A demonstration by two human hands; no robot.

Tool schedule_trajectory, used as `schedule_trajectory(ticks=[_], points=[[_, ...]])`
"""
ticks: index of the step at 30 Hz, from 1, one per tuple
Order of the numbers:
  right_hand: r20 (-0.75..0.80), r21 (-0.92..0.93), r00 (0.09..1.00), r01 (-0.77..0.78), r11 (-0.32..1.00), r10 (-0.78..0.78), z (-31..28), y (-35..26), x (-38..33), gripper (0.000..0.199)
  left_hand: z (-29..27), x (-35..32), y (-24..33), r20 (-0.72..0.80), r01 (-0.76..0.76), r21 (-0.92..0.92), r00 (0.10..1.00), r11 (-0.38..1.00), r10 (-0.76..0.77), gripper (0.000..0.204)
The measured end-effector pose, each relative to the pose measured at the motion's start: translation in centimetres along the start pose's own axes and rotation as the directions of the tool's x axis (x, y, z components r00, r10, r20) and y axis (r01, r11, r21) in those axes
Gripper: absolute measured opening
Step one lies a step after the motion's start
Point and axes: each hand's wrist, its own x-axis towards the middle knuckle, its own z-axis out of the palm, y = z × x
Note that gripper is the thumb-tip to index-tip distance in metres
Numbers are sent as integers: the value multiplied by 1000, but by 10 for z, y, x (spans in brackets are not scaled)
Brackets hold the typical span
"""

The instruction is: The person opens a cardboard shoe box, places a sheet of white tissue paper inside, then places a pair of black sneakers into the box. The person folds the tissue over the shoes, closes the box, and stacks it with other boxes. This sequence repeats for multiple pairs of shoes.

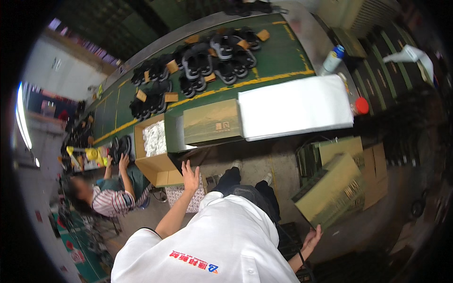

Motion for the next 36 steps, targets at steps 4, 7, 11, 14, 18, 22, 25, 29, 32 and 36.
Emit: schedule_trajectory(ticks=[4, 7, 11, 14, 18, 22, 25, 29, 32, 36], points=[[342, -299, 938, 172, 939, -63, 219, -37, 17, 89, 9, -13, -26, -30, 62, -187, 997, 980, -69, 64], [696, -456, 653, 722, 520, -298, 349, -41, 31, 96, -10, 24, 18, 1, -6, -392, 1000, 920, 7, 55], [872, -443, 402, 891, -100, -279, 489, -64, -65, 97, -54, 81, 37, 58, -42, -594, 994, 803, 95, 52], [966, -248, 247, 969, 7, 74, 529, -44, -116, 93, -78, 116, 49, 199, 148, -861, 978, 486, 55, 59], [905, -419, 424, 900, 120, -18, 550, 39, -89, 90, -54, 166, 54, 331, 258, -847, 940, 465, 81, 78], [552, -784, 817, 441, 437, 167, 534, 100, -1, 96, -36, 192, 61, 262, 78, -734, 949, 675, 176, 90], [551, -699, 742, 161, 696, 382, 531, 112, -7, 83, -29, 198, 56, 301, 133, -786, 935, 604, 186, 92], [574, -621, 734, 100, 777, 364, 507, 128, -12, 74, -38, 190, 54, 344, 190, -806, 921, 561, 182, 86], [610, -551, 725, 99, 829, 319, 503, 123, -22, 72, -53, 189, 46, 411, 267, -787, 899, 556, 151, 76], [670, -285, 671, -164, 945, 318, 498, 122, -15, 64, -81, 203, 41, 362, 206, -715, 926, 668, 102, 76]])
